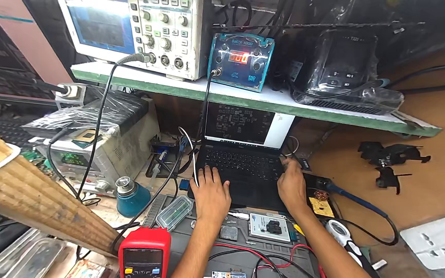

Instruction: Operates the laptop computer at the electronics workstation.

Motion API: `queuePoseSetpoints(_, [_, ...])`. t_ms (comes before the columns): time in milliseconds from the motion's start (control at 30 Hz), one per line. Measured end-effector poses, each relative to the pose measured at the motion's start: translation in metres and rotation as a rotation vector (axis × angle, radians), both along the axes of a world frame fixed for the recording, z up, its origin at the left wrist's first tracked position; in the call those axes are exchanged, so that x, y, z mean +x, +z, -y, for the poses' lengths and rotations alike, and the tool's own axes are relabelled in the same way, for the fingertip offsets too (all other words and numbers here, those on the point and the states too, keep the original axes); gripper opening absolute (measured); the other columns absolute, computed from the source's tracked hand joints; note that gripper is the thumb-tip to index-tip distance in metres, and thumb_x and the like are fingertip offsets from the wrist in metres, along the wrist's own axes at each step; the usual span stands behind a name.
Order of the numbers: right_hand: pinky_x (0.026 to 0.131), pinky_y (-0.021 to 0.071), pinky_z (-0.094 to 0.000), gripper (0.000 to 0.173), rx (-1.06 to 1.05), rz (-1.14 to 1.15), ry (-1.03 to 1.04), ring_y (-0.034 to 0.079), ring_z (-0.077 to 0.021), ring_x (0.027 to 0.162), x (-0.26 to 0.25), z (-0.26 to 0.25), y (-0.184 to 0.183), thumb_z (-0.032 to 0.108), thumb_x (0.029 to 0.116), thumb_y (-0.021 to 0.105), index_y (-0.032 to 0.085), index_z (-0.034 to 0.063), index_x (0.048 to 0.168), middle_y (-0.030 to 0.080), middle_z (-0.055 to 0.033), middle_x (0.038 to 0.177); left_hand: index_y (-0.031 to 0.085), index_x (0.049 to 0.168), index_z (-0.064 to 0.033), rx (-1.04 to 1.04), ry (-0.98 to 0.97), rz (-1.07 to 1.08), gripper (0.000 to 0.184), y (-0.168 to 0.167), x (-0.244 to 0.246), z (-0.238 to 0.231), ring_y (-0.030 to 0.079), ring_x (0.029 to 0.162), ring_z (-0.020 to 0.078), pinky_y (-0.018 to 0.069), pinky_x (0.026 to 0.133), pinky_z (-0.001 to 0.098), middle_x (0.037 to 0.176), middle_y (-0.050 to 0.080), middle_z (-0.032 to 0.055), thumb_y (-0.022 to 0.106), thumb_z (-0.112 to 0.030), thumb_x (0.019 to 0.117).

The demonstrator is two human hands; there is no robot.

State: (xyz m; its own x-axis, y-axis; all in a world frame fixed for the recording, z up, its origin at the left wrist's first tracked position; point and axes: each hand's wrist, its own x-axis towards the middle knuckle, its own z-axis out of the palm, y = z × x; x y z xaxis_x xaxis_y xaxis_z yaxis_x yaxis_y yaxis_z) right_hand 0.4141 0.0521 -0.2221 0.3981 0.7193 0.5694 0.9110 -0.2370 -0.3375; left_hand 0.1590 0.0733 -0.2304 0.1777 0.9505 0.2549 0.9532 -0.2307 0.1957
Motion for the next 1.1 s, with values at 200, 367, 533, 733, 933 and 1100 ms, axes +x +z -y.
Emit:
queuePoseSetpoints(200, [0.096,0.0548,-0.0550,0.031,-0.003,0.006,-0.006,0.065,-0.0399,0.115,0.000,0.000,0.000,-0.003,0.0969,0.050,0.056,-0.0002,0.127,0.062,-0.0238,0.126,0.044,0.154,-0.0119,-0.010,-0.002,0.001,0.069,0.000,0.000,-0.001,0.032,0.151,0.0365,0.0220,0.118,0.0643,0.162,0.037,0.0143,0.030,-0.056,0.1035])
queuePoseSetpoints(367, [0.094,0.0555,-0.0550,0.034,0.004,-0.018,-0.050,0.066,-0.0406,0.112,-0.001,0.000,0.001,-0.002,0.0974,0.051,0.054,0.0002,0.131,0.063,-0.0243,0.123,0.044,0.154,-0.0122,0.004,0.000,-0.003,0.068,-0.002,0.000,0.000,0.032,0.150,0.0364,0.0221,0.118,0.0639,0.162,0.038,0.0143,0.030,-0.056,0.1034])
queuePoseSetpoints(533, [0.085,0.0556,-0.0609,0.033,0.039,-0.149,-0.128,0.068,-0.0451,0.102,0.003,0.004,0.004,0.002,0.0996,0.047,0.051,-0.0008,0.132,0.064,-0.0282,0.115,0.043,0.154,-0.0126,0.002,0.001,0.000,0.069,-0.001,0.000,-0.001,0.032,0.151,0.0361,0.0218,0.118,0.0639,0.162,0.037,0.0142,0.029,-0.057,0.1032])
queuePoseSetpoints(733, [0.082,0.0552,-0.0616,0.031,0.038,-0.173,-0.170,0.068,-0.0464,0.099,0.003,0.005,0.005,0.004,0.1013,0.045,0.050,-0.0023,0.131,0.064,-0.0295,0.110,0.043,0.154,-0.0128,-0.006,0.004,0.000,0.069,0.000,0.001,-0.001,0.031,0.151,0.0359,0.0210,0.119,0.0638,0.162,0.037,0.0138,0.030,-0.057,0.1032])
queuePoseSetpoints(933, [0.080,0.0556,-0.0624,0.031,0.031,-0.142,-0.126,0.068,-0.0482,0.097,0.001,0.010,0.005,0.004,0.1020,0.044,0.049,-0.0049,0.131,0.063,-0.0307,0.110,0.044,0.154,-0.0116,0.002,-0.005,0.017,0.069,0.000,0.000,0.000,0.033,0.150,0.0364,0.0218,0.118,0.0656,0.162,0.038,0.0148,0.030,-0.057,0.1034])
queuePoseSetpoints(1100, [0.080,0.0560,-0.0620,0.031,0.027,-0.126,-0.159,0.069,-0.0462,0.096,0.004,0.005,0.003,0.004,0.1005,0.046,0.050,-0.0021,0.131,0.065,-0.0287,0.109,0.043,0.154,-0.0119,-0.005,-0.002,0.008,0.070,0.000,0.000,0.000,0.033,0.151,0.0347,0.0209,0.118,0.0649,0.162,0.038,0.0143,0.029,-0.057,0.1033])
